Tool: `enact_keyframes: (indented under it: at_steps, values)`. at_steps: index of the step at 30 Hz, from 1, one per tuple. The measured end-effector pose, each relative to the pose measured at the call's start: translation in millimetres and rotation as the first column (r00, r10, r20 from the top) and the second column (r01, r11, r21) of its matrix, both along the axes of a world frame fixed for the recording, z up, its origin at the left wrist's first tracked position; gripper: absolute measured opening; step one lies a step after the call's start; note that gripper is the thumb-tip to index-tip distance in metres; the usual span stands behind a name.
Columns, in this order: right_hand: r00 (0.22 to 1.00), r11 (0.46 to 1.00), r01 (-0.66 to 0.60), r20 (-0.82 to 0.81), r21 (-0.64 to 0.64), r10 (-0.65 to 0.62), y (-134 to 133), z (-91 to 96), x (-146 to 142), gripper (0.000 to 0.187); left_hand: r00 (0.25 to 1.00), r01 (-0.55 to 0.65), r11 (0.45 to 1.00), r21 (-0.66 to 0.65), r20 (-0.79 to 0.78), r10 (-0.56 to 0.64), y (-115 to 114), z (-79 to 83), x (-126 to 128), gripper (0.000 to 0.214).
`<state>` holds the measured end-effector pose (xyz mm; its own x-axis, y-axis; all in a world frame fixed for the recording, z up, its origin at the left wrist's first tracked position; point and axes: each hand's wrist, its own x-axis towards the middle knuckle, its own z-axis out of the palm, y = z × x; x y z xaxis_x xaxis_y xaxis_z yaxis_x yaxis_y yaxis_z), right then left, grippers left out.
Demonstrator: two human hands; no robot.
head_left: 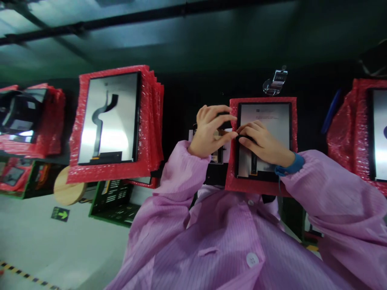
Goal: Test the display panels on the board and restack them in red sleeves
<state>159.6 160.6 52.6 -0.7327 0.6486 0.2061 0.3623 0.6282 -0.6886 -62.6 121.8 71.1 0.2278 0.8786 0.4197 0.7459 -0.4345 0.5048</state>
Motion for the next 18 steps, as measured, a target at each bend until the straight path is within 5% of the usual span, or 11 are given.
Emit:
enact_keyframes:
  at_steps: [3, 5, 11, 18]
  values:
    - [0.995, 0.999, 0.043, -0.087, -0.03, -0.046, -2.1, 3.6, 2.0, 0.044, 0.948, -0.296, 0.949, 0.11, 0.153, 0.278, -43.1, 0.6, -0.1, 0.029]
    - [0.984, 0.994, 0.109, -0.141, -0.025, -0.112, -2.8, 6.3, 4.0, 0.046, 0.924, -0.38, 0.918, 0.113, 0.097, 0.371, -72.9, -10.3, 3.8, 0.024]
    - [0.908, 0.923, 0.384, -0.176, -0.019, -0.382, -3.8, 20.1, 18.5, 0.046, 0.903, -0.289, 0.953, 0.094, -0.304, 0.304, -111.1, -53.3, 15.1, 0.033]
    - [0.746, 0.777, 0.614, -0.219, -0.138, -0.629, -42.6, 30.8, 60.5, 0.034, 0.894, -0.287, 0.951, 0.117, -0.323, 0.31, -107.9, -55.2, 15.4, 0.037]
